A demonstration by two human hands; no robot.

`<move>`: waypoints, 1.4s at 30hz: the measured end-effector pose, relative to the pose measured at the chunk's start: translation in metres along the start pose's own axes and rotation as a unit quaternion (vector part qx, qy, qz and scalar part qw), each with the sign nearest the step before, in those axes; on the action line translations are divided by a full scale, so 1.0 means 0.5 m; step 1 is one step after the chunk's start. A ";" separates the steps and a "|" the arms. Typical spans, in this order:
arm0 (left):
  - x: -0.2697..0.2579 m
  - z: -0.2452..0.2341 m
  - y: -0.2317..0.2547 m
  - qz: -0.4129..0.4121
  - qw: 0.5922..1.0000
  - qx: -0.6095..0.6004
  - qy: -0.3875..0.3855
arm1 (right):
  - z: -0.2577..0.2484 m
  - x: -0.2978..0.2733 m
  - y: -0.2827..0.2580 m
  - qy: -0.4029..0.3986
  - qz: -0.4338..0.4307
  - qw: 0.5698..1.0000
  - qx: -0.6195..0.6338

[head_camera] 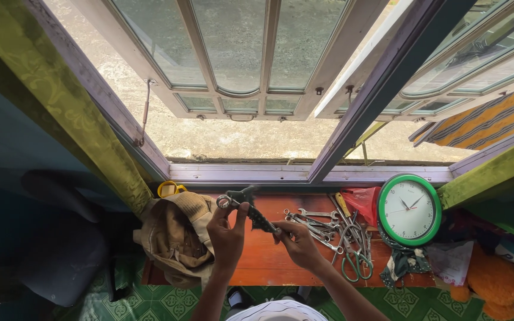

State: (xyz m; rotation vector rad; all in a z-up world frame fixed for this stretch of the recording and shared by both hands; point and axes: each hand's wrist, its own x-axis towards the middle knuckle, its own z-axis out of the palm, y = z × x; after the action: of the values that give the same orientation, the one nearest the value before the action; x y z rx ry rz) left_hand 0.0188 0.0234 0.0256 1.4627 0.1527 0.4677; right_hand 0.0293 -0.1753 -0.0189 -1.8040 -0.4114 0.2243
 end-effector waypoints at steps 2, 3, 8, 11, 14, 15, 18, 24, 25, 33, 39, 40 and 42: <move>0.004 -0.009 -0.017 -0.003 1.000 -0.027 0.003 | 0.010 0.001 -0.006 0.004 0.001 1.000 0.005; 0.007 -0.013 -0.025 -0.007 0.998 -0.055 0.007 | 0.016 0.002 -0.009 0.007 0.002 1.000 0.009; 0.007 -0.012 0.004 -0.083 0.994 -0.073 -0.027 | 0.040 0.010 -0.016 0.009 -0.002 0.998 0.059; -0.002 -0.007 -0.005 -0.110 0.988 -0.085 -0.066 | 0.050 0.012 -0.020 0.014 -0.011 0.996 0.082; -0.004 -0.006 -0.022 -0.116 0.984 -0.099 -0.092 | 0.055 0.014 -0.018 0.025 -0.003 0.996 0.080; -0.003 -0.005 -0.028 -0.110 0.983 -0.108 -0.094 | 0.056 0.014 -0.018 0.027 -0.006 0.996 0.082; 0.009 -0.014 -0.029 -0.085 0.992 -0.067 -0.072 | 0.048 0.014 -0.019 0.017 -0.019 0.998 0.058; 0.039 -0.012 -0.003 -0.050 0.997 -0.053 -0.020 | 0.014 0.015 -0.012 0.003 -0.028 1.000 0.005; 0.038 -0.008 -0.004 -0.050 0.997 -0.053 -0.018 | 0.007 0.013 -0.003 0.001 -0.028 1.000 0.005; 0.016 0.032 0.001 -0.067 0.997 -0.042 -0.012 | -0.042 0.014 0.020 0.011 0.036 0.999 0.032; -0.011 0.071 0.018 -0.072 0.988 -0.109 -0.082 | -0.061 0.015 0.040 0.007 0.029 0.997 0.077; -0.021 0.073 -0.004 -0.072 0.988 -0.109 -0.079 | -0.061 0.016 0.027 0.005 0.029 0.997 0.077; -0.036 0.077 -0.048 -0.104 0.988 -0.072 -0.090 | -0.062 0.019 0.000 -0.005 0.044 0.994 0.104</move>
State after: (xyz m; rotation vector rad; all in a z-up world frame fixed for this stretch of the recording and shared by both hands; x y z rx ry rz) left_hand 0.0221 -0.0199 0.0034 1.3241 0.1227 0.1722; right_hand 0.0492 -0.1993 -0.0098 -1.6180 -0.3038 0.3257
